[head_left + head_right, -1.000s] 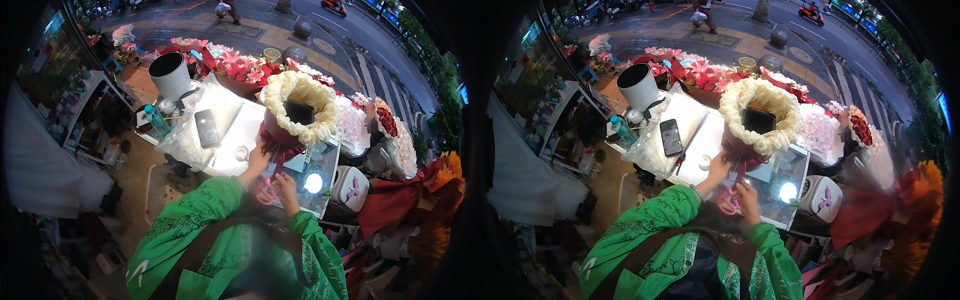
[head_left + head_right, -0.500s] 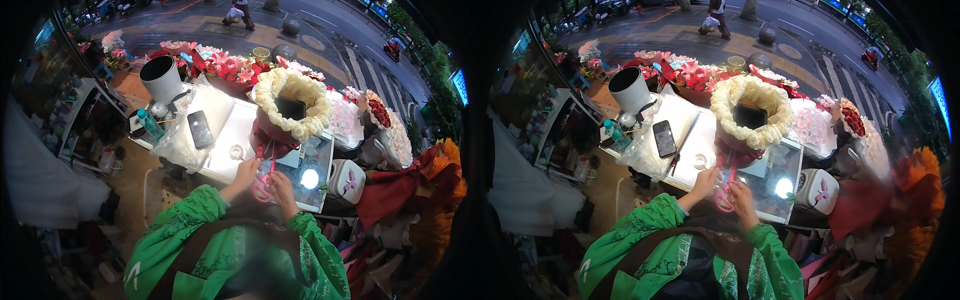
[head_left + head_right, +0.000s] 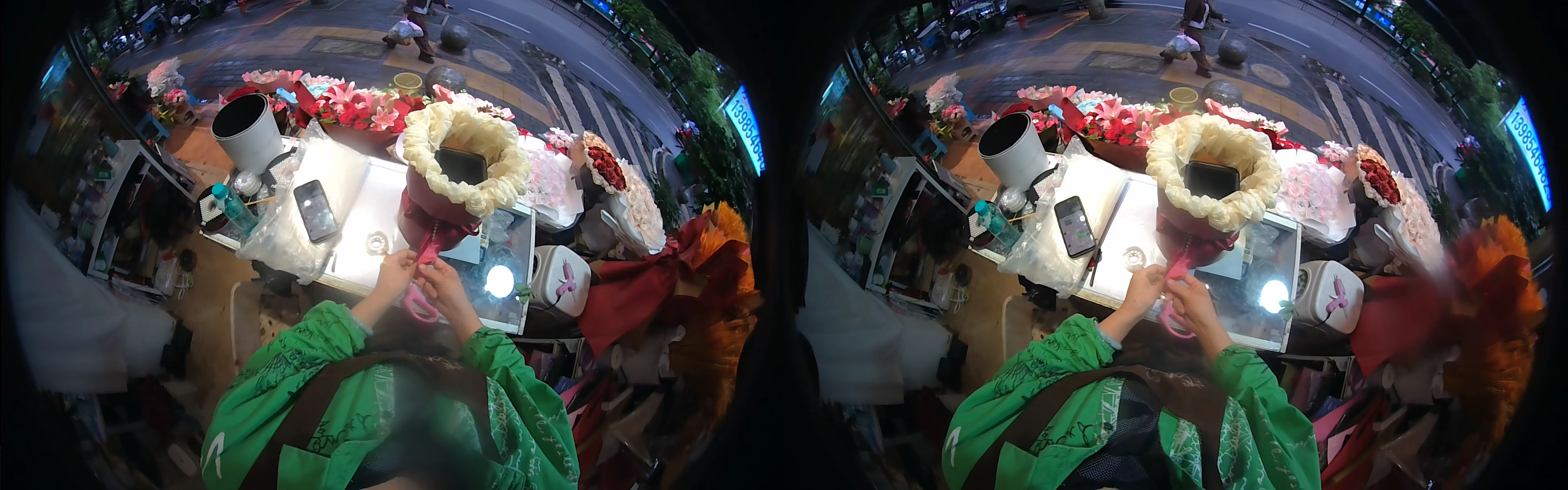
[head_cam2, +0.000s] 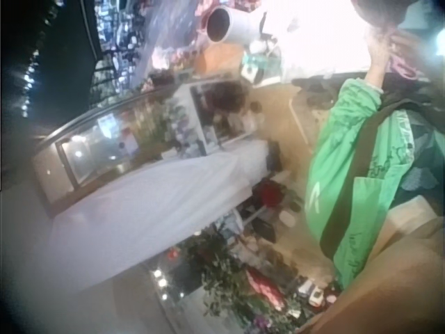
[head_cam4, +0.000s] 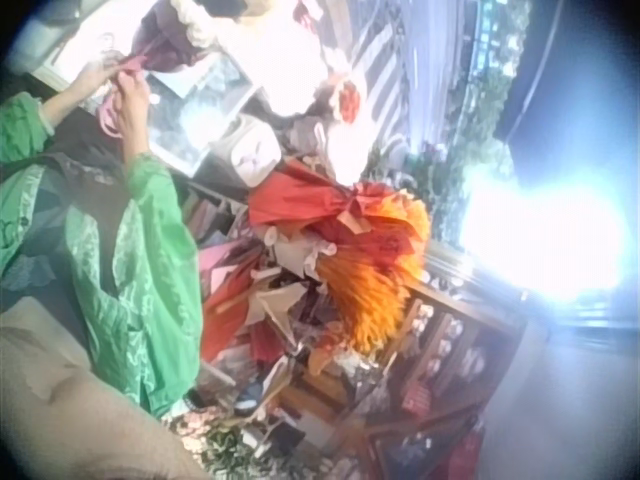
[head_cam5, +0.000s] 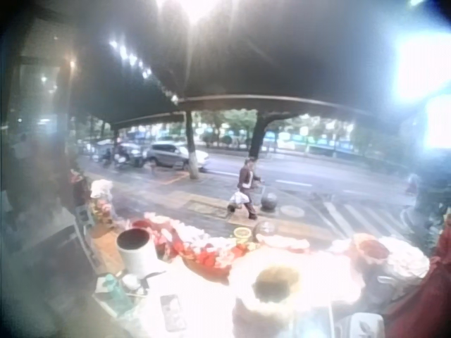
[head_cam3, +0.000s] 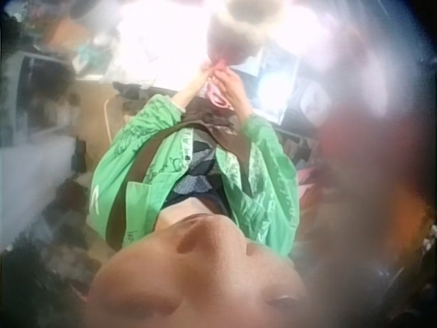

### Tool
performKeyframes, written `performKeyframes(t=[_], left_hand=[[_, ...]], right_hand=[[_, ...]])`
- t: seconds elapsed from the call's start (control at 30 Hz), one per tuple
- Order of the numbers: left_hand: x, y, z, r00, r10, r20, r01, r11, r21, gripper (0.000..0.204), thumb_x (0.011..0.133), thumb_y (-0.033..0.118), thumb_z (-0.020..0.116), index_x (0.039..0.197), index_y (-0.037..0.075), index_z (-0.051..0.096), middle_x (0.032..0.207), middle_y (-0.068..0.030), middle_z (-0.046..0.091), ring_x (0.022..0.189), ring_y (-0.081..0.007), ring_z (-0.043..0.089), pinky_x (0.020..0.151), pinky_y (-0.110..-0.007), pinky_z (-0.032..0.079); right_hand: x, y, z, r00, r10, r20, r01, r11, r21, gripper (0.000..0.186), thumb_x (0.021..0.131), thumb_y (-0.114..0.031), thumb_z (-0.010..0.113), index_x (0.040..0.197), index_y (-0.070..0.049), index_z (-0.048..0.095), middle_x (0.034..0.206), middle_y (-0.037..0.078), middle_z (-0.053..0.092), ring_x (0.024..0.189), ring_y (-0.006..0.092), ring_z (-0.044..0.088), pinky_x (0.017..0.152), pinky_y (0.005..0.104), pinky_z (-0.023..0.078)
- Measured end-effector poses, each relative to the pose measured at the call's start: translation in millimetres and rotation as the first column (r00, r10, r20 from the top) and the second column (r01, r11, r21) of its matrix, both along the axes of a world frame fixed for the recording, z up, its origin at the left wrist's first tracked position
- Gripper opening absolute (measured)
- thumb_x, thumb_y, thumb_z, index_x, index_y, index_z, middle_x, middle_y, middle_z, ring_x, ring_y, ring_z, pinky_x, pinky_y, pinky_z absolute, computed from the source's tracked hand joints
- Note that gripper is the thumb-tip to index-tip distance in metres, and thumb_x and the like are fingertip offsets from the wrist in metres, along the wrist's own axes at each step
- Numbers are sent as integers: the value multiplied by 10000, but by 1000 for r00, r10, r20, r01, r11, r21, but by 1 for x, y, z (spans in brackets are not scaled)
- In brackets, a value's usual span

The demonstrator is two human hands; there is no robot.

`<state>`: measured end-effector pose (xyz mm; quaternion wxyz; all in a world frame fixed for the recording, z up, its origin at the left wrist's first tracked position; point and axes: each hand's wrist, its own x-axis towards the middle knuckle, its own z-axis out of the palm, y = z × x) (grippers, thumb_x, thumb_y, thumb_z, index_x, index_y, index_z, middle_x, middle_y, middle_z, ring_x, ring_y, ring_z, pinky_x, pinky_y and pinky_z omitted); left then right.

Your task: The person decorates a flower arrangement by cutting a red ribbon with scissors, tying it around the base of a red cylindrical container, and adjusting the bow. The person also handles a phone and a roll of tape on the table.

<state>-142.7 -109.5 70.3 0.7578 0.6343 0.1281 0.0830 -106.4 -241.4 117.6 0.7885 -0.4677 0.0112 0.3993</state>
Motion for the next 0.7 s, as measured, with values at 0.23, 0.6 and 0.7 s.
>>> performKeyframes(t=[0.23, 0.6, 0.7], left_hand=[[-9, 13, 15, 986, -144, -79, 142, 989, -28, 240, 888, 155, 531, 1037, -20, 599, 809, -42, 652, 671, -84, 584, 553, -198, 424], [1, 9, -4, 984, -178, 9, 177, 965, -192, 195, 874, 200, 579, 933, 15, 593, 754, -32, 614, 631, -90, 576, 559, -211, 444], [-2, 9, 11, 981, -175, -88, 120, 892, -436, 174, 873, 209, 582, 928, 45, 601, 775, -3, 606, 663, -74, 560, 579, -207, 430]], right_hand=[[2, 6, -7, 988, -50, 144, 67, 991, -116, 171, 840, -66, 585, 991, -32, 513, 680, 61, 582, 400, 28, 386, 336, 170, 242], [-5, 11, -7, 945, -54, 323, 156, 942, -298, 261, 844, -84, 587, 1018, 3, 412, 637, 55, 574, 405, 63, 448, 329, 168, 284], [-8, 7, -13, 947, -20, 320, 112, 955, -273, 243, 847, -87, 585, 1013, -7, 427, 653, 52, 578, 432, 73, 472, 357, 179, 324]])
